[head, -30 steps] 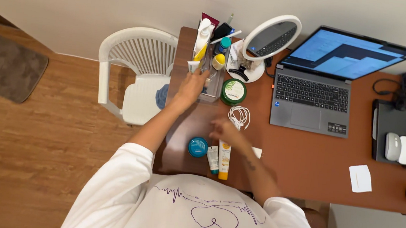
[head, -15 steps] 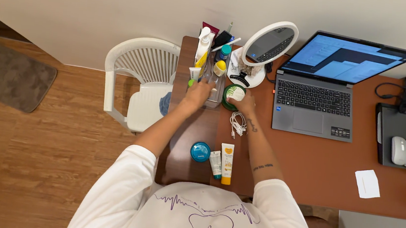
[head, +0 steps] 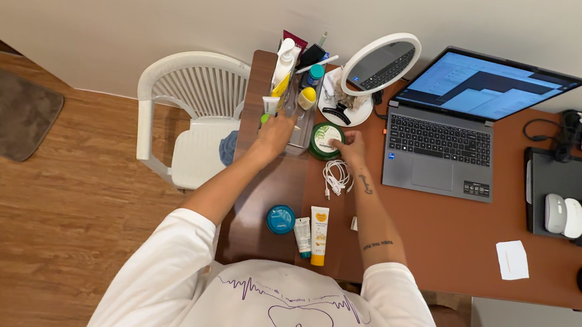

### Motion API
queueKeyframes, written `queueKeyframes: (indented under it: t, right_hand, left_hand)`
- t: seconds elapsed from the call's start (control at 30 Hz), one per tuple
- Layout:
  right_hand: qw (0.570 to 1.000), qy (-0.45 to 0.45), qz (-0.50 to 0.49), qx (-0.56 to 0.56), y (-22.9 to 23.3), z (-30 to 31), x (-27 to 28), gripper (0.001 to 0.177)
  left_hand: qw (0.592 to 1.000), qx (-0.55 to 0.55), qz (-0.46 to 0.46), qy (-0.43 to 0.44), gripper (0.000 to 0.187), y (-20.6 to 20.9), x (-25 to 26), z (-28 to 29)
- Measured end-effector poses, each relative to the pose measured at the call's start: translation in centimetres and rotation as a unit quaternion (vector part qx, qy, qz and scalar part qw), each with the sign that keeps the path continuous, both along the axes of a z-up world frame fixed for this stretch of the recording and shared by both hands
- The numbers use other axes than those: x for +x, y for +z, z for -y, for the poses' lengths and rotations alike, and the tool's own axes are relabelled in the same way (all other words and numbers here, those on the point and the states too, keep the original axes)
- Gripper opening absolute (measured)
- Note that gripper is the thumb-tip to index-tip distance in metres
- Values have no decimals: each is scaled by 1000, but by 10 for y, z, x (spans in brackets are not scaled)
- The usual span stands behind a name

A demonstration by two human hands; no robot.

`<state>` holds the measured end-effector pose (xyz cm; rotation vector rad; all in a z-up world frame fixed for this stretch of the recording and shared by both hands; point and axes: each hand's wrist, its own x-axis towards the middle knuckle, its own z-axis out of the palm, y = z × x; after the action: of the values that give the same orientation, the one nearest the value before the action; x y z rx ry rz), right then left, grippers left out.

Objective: Organizing and tidying up various electronic items, cables, and personal care products on a desk.

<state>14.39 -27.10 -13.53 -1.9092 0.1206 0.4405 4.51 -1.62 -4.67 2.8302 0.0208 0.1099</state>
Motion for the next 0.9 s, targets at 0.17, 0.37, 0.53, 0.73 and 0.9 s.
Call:
queueKeyframes:
  t: [0.17, 0.37, 0.53, 0.73, 0.9]
  right_hand:
    - [990, 69, 111, -61, 15, -23, -8, 96]
    - [984, 110, 2, -142, 39, -32, -8, 106]
    - [985, 102, -30, -133, 59, -34, -14, 98]
    - [987, 107, -66, -96, 106, -32, -17, 78]
    - [973, 91, 160, -141, 134, -35, -3, 62]
  left_hand:
    - [999, -33, -11, 14, 28, 0, -5, -4]
    - [995, -88, -42, 34, 25, 8, -6, -11]
    - [993, -104, -42, 37, 25, 7, -6, -10]
    - [996, -56, -53, 40, 25, -3, -2, -9]
    - [996, -48, -12, 77, 30, -2, -3, -6]
